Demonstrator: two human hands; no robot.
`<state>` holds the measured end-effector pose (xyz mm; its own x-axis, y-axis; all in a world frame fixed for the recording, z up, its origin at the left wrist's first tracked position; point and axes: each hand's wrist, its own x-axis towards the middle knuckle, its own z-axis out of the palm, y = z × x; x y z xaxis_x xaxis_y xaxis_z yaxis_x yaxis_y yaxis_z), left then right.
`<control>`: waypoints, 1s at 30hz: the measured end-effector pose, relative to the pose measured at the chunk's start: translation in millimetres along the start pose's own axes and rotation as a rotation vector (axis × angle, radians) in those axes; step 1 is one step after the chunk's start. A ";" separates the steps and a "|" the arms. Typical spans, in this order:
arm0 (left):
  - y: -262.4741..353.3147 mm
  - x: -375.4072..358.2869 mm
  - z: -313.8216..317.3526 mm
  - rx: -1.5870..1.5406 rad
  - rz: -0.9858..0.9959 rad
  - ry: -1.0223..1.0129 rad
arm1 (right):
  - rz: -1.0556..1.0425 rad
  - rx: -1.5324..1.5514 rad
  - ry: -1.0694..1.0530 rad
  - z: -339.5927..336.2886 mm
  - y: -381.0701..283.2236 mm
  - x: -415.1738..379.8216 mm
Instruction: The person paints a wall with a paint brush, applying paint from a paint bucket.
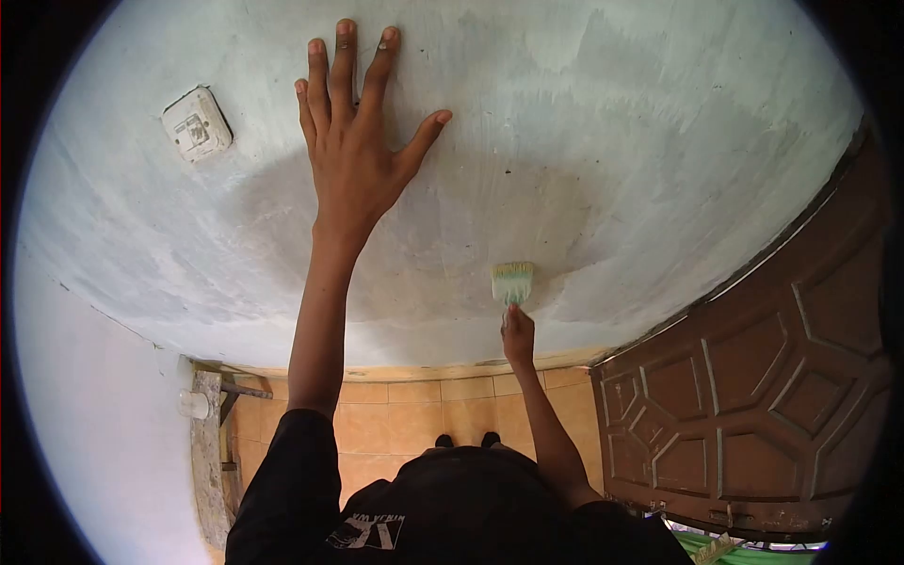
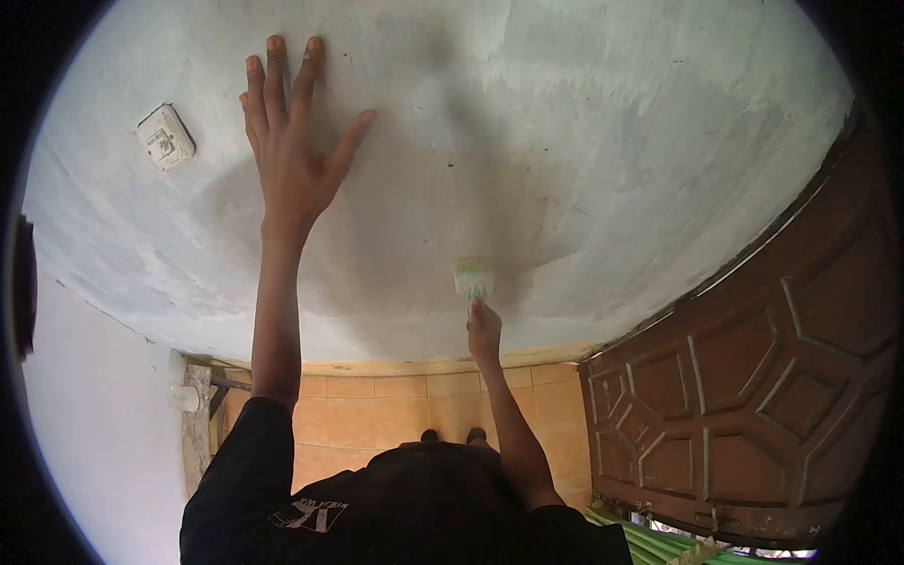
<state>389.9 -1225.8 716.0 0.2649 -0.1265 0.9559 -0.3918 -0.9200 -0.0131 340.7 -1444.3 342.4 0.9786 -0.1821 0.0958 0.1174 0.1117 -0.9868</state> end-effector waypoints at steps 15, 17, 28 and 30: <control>2.6 -2.5 -3.7 0.001 0.022 -0.011 | -0.161 -0.092 0.043 10.1 16.5 2.4; 3.4 -4.1 -4.5 -0.001 0.014 -0.018 | -0.049 -0.058 0.069 5.9 27.6 -18.3; 0.4 -5.5 7.7 0.028 -0.022 0.010 | -0.257 -0.118 0.050 16.4 5.3 22.5; -0.6 -4.9 7.5 0.019 -0.018 0.012 | -0.159 -0.123 0.063 10.7 32.0 1.2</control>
<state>395.5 -1227.4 709.2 0.2608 -0.1057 0.9596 -0.3704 -0.9289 -0.0016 347.4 -1430.5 312.3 0.9366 -0.2488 0.2468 0.2440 -0.0428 -0.9688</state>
